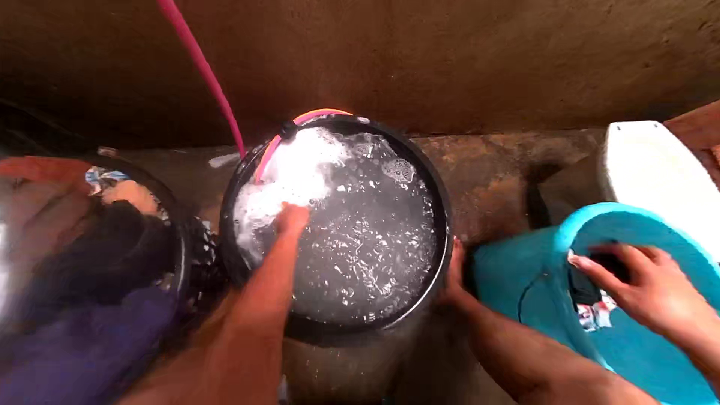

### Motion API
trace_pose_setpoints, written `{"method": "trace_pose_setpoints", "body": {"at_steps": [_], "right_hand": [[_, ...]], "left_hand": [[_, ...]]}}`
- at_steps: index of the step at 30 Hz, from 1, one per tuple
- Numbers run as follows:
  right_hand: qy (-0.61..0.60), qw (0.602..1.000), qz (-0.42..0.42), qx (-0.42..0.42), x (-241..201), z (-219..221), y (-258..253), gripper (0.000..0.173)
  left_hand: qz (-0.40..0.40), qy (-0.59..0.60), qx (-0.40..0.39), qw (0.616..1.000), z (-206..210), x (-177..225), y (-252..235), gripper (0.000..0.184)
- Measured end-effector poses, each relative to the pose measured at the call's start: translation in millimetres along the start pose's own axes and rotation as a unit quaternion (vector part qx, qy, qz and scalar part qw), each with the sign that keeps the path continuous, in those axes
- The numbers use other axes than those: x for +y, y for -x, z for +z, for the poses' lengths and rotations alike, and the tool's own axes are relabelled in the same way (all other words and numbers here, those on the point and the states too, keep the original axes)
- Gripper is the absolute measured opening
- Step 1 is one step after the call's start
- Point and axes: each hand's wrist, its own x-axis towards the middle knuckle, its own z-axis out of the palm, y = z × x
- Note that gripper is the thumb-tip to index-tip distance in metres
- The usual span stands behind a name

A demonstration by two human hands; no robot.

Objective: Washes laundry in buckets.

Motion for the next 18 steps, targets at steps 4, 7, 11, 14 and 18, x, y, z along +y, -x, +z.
{"method": "trace_pose_setpoints", "body": {"at_steps": [4, 7, 11, 14, 18], "right_hand": [[-0.082, 0.969, 0.215, 0.086, -126, 10, 30, 0.050], [-0.138, 0.962, 0.235, -0.009, -120, 36, 21, 0.046], [-0.138, 0.980, 0.138, -0.039, -123, 38, 5, 0.038], [-0.145, 0.978, 0.144, -0.042, -125, 34, 7, 0.038], [-0.173, 0.977, 0.109, -0.052, -132, 24, 19, 0.043]], "left_hand": [[0.112, -0.054, 0.002, 0.992, 9, 29, -41, 0.045], [0.113, -0.047, 0.011, 0.992, 43, 66, -49, 0.051], [0.041, -0.016, -0.181, 0.982, 78, 96, -6, 0.052], [0.086, 0.026, -0.261, 0.961, 136, 65, 20, 0.053], [0.121, -0.210, -0.375, 0.895, 148, 53, 83, 0.052]]}}
